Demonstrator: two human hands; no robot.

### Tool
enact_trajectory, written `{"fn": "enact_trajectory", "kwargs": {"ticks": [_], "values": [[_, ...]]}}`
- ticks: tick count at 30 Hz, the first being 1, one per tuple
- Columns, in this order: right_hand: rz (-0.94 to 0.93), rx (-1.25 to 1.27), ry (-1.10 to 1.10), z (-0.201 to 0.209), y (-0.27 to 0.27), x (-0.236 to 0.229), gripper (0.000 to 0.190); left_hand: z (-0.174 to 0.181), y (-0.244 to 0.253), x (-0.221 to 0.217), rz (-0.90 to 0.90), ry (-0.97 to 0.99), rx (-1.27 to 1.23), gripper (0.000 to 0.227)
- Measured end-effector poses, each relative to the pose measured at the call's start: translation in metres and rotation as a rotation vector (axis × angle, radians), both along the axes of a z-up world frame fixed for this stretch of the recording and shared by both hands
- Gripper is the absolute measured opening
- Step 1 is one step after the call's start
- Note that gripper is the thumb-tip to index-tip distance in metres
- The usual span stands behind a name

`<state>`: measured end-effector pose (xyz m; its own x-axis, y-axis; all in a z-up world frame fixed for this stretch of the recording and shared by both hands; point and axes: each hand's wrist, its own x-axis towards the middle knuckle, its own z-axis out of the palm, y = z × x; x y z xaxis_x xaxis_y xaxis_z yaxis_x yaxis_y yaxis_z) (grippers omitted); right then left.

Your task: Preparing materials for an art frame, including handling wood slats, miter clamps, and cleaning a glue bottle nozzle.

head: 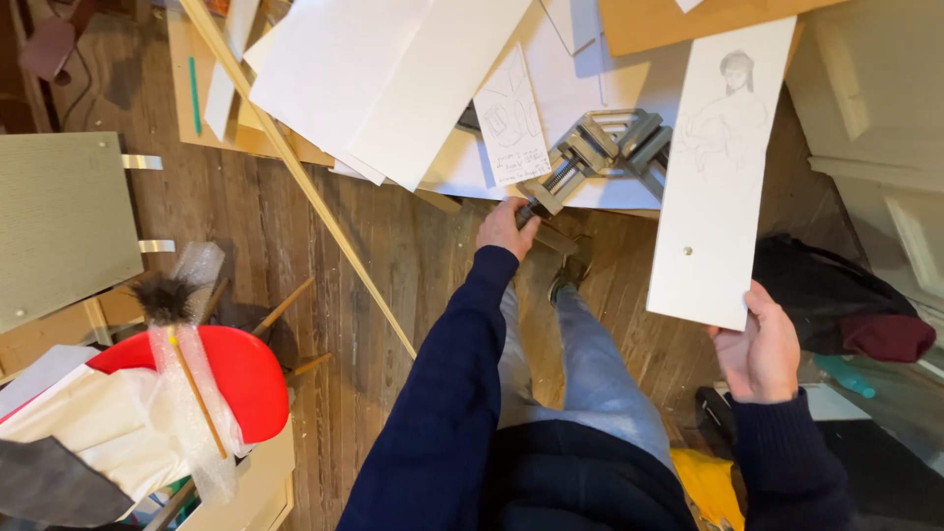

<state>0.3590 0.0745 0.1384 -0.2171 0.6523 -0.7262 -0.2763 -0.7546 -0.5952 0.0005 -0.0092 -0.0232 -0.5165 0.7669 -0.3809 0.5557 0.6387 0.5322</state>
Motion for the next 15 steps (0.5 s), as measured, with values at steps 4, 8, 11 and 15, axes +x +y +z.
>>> {"fn": "enact_trajectory", "kwargs": {"ticks": [4,8,11,15], "values": [[0.002,0.026,0.038,0.007,0.005,0.001,0.036,0.032,0.022,-0.003,-0.004,-0.057,-0.024,0.059],[0.000,0.024,0.037,0.017,0.005,0.000,0.037,0.020,0.020,-0.009,0.101,-0.234,-0.171,0.072],[-0.002,0.035,0.051,0.012,0.006,0.004,0.037,0.030,0.031,-0.001,0.146,-0.295,-0.251,0.081],[0.019,0.039,0.063,0.013,0.006,0.005,0.037,0.069,0.043,0.019,0.331,-0.434,-0.278,0.080]]}}
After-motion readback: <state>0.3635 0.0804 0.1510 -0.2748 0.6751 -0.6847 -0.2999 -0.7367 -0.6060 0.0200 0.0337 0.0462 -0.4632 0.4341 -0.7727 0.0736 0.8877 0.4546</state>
